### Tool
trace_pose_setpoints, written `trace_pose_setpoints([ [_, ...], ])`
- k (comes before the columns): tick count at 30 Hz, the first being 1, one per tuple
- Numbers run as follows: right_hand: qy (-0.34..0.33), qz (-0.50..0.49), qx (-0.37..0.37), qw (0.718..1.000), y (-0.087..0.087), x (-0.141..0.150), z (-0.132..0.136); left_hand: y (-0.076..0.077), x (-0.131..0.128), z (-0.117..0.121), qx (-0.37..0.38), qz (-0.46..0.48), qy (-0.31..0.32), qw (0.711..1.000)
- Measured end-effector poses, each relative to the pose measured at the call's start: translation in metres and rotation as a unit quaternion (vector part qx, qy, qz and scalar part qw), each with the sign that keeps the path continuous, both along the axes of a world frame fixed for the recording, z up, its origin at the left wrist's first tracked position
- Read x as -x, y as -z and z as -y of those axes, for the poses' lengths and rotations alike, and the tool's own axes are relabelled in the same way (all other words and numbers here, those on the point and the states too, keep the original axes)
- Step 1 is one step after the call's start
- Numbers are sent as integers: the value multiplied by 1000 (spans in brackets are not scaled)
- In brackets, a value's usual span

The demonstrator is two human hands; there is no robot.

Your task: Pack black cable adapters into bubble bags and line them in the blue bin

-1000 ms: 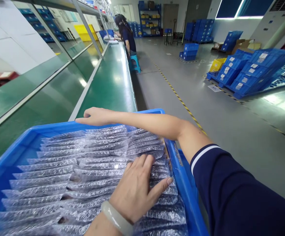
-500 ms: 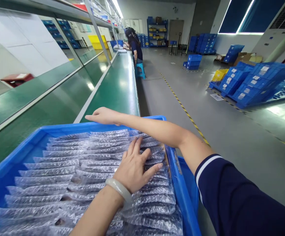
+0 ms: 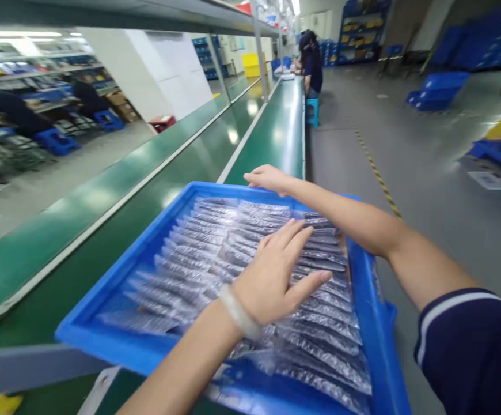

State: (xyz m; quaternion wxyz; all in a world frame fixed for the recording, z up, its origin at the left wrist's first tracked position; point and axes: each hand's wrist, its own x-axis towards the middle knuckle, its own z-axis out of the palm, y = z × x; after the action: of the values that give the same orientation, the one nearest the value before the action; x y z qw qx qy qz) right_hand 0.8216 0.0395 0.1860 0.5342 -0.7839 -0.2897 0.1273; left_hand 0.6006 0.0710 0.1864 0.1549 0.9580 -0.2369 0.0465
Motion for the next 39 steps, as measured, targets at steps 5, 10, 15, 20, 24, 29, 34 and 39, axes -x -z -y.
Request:
trace_pose_setpoints([
  [5,12,-2,9,1000,7,-6,-2,-45,88,-98,-77,43,-138,987],
  [10,40,18,42,998,1,7,1,-27,131,-185,-56,-20,-245,968],
  [15,49,33,54,997,0,12,6,8,128,-202,-70,-6,-223,972],
  [20,44,35,59,997,6,8,5,13,117,-206,-78,-5,-246,966],
  [24,37,35,62,997,10,7,5,4,101,-203,-102,-59,-237,964],
  [29,27,45,48,997,10,7,5,-3,81,-194,-152,-39,-212,964],
  [34,26,50,39,998,10,8,6,-5,61,-187,-193,-58,-148,968],
  [39,17,47,48,998,12,6,6,-10,47,-183,-154,-117,-166,967],
])
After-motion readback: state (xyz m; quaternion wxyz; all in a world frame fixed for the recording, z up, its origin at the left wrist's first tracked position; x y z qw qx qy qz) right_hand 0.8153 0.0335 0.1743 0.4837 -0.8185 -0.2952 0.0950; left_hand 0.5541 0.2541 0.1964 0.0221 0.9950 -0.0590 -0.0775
